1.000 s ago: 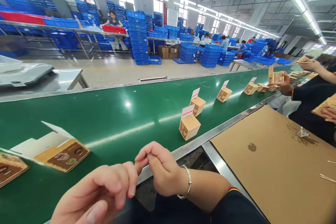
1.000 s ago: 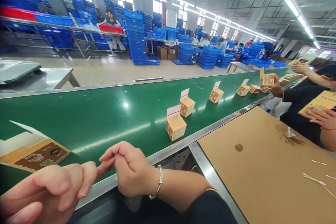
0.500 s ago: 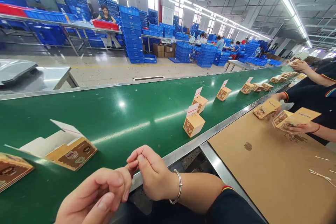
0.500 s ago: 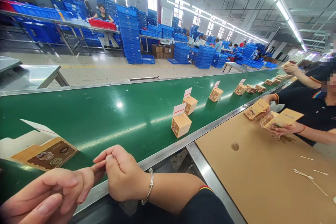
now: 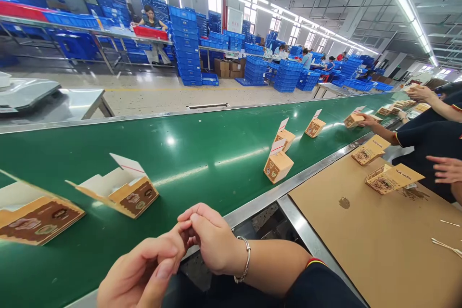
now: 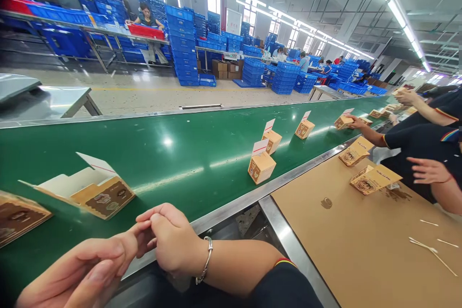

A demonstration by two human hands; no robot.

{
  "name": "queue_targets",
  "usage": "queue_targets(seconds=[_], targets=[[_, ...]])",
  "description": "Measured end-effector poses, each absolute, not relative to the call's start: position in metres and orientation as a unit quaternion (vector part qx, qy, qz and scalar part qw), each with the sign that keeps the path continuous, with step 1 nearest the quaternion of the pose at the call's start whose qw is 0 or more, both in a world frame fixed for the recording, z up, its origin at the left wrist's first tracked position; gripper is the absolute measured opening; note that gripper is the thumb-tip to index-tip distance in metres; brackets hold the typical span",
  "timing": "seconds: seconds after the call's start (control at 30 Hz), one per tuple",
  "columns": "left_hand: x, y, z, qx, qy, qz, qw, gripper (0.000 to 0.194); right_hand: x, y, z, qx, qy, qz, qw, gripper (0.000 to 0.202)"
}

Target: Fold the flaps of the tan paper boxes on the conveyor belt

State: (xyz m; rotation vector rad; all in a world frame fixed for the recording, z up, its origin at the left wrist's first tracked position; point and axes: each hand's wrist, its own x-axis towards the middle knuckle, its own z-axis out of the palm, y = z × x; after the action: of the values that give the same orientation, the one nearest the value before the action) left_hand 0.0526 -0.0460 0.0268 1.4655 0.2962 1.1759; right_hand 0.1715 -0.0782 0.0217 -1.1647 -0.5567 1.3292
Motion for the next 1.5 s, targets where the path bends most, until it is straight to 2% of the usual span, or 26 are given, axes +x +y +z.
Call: queue_targets(seconds=[0.1,0.27,0.43,0.57,0.67,0.7,0.83,0.97,1.07,1.13,1.2,1.27,1.33,1.47,1.5], targets=[[0.056,-0.046,0.029,0.650,0.105,0.493,0.569,0.009,0.171,-0.077,0.023,-0.489,-0.245,0.588,0.595,0.008],[0.071,-0.056,0.036,0.732,-0.017,0.441,0.519,0.017,0.171,-0.074,0.019,-0.461,-0.235,0.649,0.558,0.005],[0.079,-0.056,0.034,0.681,-0.022,0.499,0.535,0.016,0.193,-0.068,0.014,-0.401,-0.266,0.585,0.653,0.004],[0.072,-0.026,0.018,0.637,0.066,0.627,0.443,0.014,0.225,-0.059,0.009,-0.378,-0.306,0.520,0.702,0.009],[0.068,0.020,0.001,0.584,0.229,0.690,0.362,0.006,0.245,-0.048,0.002,-0.389,-0.342,0.479,0.709,0.010],[0.067,0.037,-0.005,0.571,0.284,0.678,0.365,0.011,0.250,-0.043,-0.002,-0.396,-0.360,0.466,0.705,0.010],[0.075,0.097,-0.028,0.598,0.371,0.563,0.434,0.043,0.256,-0.020,-0.023,-0.469,-0.463,0.383,0.647,0.005],[0.089,0.115,-0.040,0.703,0.313,0.425,0.476,0.054,0.257,0.007,-0.042,-0.555,-0.611,0.203,0.527,0.046],[0.096,0.109,-0.044,0.789,0.256,0.418,0.371,0.051,0.266,0.026,-0.049,-0.557,-0.694,0.112,0.442,0.056],[0.101,0.103,-0.044,0.832,0.240,0.409,0.287,0.044,0.275,0.037,-0.049,-0.531,-0.723,0.099,0.430,0.048],[0.108,0.098,-0.043,0.849,0.244,0.395,0.253,0.038,0.282,0.045,-0.046,-0.488,-0.741,0.106,0.449,0.033],[0.118,0.094,-0.041,0.840,0.247,0.400,0.269,0.036,0.286,0.047,-0.044,-0.457,-0.736,0.128,0.483,0.026],[0.131,0.091,-0.040,0.805,0.256,0.431,0.319,0.034,0.284,0.044,-0.045,-0.461,-0.695,0.166,0.527,0.030],[0.154,0.087,-0.035,0.613,0.332,0.522,0.491,0.017,0.273,0.032,-0.050,-0.535,-0.500,0.249,0.635,0.026],[0.158,0.087,-0.033,0.562,0.344,0.525,0.538,0.023,0.271,0.032,-0.050,-0.545,-0.446,0.276,0.654,0.026]])
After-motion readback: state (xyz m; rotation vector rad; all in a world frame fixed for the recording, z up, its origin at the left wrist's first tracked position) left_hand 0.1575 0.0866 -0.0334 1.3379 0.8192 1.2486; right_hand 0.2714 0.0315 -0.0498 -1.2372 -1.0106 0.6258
